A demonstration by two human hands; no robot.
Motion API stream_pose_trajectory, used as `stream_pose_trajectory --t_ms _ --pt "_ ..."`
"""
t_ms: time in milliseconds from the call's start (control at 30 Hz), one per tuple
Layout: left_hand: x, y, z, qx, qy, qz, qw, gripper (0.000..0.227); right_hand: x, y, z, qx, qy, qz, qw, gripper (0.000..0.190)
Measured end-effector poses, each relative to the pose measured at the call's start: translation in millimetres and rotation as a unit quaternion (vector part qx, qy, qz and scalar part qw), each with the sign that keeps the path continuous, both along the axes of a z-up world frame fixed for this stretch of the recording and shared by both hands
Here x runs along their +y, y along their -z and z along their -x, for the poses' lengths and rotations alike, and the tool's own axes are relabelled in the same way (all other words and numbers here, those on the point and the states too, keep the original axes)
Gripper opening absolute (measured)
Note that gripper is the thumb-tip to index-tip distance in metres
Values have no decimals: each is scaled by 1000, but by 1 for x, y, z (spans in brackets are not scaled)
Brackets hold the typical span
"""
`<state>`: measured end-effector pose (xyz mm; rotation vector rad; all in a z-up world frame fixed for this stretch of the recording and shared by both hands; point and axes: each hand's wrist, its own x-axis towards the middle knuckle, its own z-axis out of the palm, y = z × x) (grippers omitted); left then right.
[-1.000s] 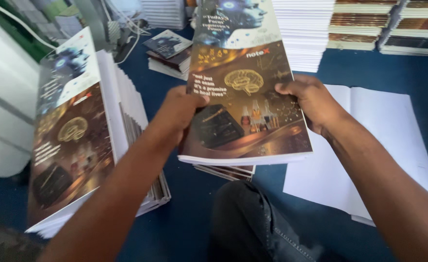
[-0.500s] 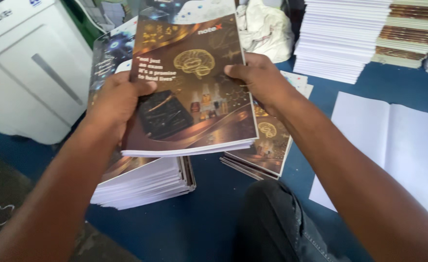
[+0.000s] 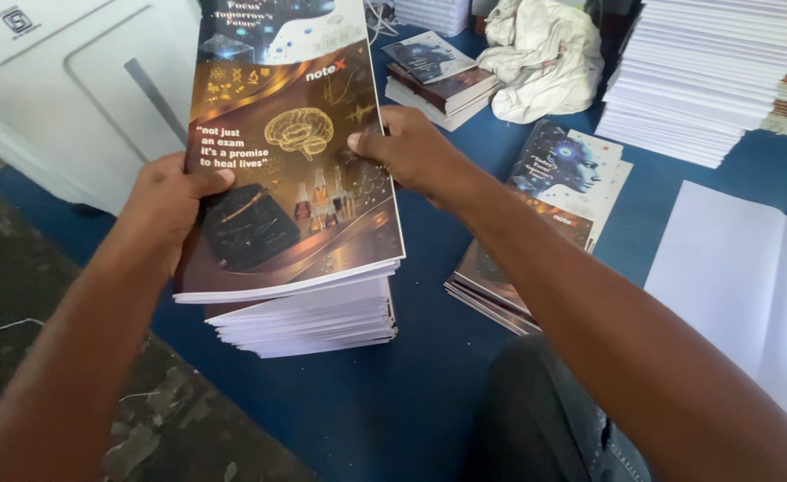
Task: The person assembles notebooks by inserting loose index pages into printed covers. They open a cover, place an index sheet inside, close the cover, and stack the completed unit. This process repeats with multiple covers and index sheets on a blue work surface.
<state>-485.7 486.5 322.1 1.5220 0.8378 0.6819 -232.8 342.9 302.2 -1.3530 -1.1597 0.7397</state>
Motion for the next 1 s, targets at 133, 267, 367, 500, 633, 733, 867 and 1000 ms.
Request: stream_pose_trajectory --t_ms 133,267,367,500,633,733,867,1000 --pt "14 23 6 0 8 -21 1000 20 13 22 5 -56 24 32 998 25" --pt "26 49 2 13 7 -20 1000 19 23 46 2 -77 32 66 994 26" --pt "29 68 0 8 14 -22 1000 20 27 63 0 -115 46 92 988 28" --pt "37 83 -1 24 12 -20 999 22 29 84 -3 -101 33 100 989 28" --pt "44 88 -5 109 -35 -154 981 37 31 92 -4 -118 48 116 985 30" --pt "49 91 -8 232 -65 -306 921 49 27 93 -7 -102 50 120 986 30" --pt "53 90 -6 283 -51 -376 881 53 27 89 -3 -169 64 115 977 33" --pt "43 88 -2 283 -86 -303 906 49 23 86 1 -257 121 160 945 43"
